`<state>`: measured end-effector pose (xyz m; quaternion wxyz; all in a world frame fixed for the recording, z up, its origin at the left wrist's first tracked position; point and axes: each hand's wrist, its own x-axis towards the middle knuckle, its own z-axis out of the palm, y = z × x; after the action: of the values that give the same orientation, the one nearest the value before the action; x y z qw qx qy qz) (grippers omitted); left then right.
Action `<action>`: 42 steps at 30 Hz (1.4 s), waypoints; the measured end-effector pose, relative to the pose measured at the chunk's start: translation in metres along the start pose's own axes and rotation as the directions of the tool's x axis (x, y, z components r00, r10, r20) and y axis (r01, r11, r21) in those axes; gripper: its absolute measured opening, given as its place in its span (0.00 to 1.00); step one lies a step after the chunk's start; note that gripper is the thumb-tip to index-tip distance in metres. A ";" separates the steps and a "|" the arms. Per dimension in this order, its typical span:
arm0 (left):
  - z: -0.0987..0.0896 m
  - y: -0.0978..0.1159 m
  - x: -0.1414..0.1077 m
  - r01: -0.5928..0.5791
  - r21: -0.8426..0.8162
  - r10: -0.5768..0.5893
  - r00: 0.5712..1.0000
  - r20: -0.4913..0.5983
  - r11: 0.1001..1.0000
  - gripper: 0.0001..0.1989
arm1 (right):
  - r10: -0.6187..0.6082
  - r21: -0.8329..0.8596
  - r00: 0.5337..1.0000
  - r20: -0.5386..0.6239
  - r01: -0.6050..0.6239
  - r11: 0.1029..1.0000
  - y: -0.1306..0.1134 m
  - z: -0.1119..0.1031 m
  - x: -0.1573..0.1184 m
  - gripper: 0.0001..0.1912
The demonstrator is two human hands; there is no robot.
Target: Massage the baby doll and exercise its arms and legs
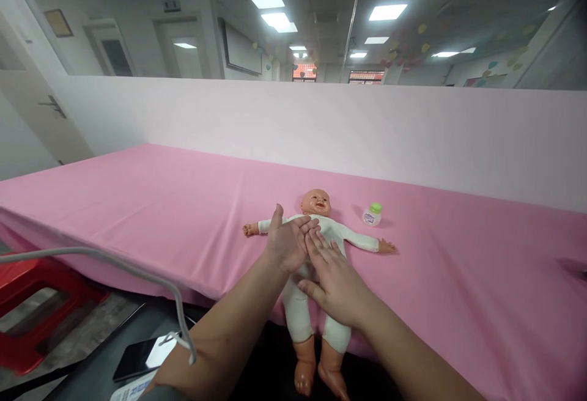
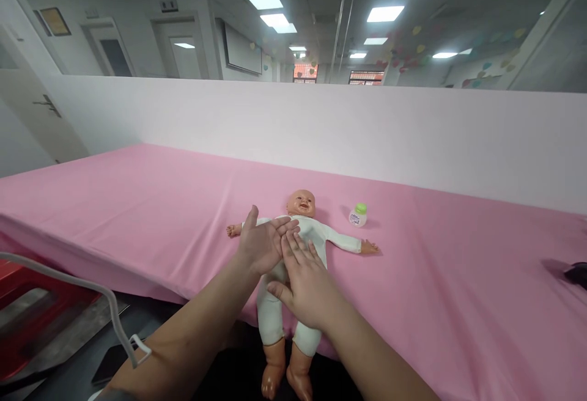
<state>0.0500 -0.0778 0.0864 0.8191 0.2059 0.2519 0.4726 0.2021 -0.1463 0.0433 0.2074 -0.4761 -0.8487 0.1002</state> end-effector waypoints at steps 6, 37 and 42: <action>-0.011 0.013 0.007 -0.034 -0.009 0.034 0.999 0.029 0.999 0.48 | -0.147 0.056 0.988 0.054 0.145 0.988 -0.030 -0.001 -0.022 0.51; -0.057 0.025 -0.007 -0.281 0.200 0.306 0.946 -0.109 0.939 0.23 | 0.378 0.436 0.917 -0.126 -0.291 0.851 0.048 -0.025 -0.036 0.31; -0.087 0.048 -0.007 -0.403 0.506 0.552 0.812 -0.186 0.763 0.13 | 0.561 0.230 0.802 -0.205 -0.517 0.824 0.102 -0.039 -0.040 0.29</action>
<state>-0.0381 -0.0525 0.0474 0.5467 0.3642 0.4218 0.6249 0.3161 -0.1277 0.0302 0.3193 -0.6885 -0.6312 0.1598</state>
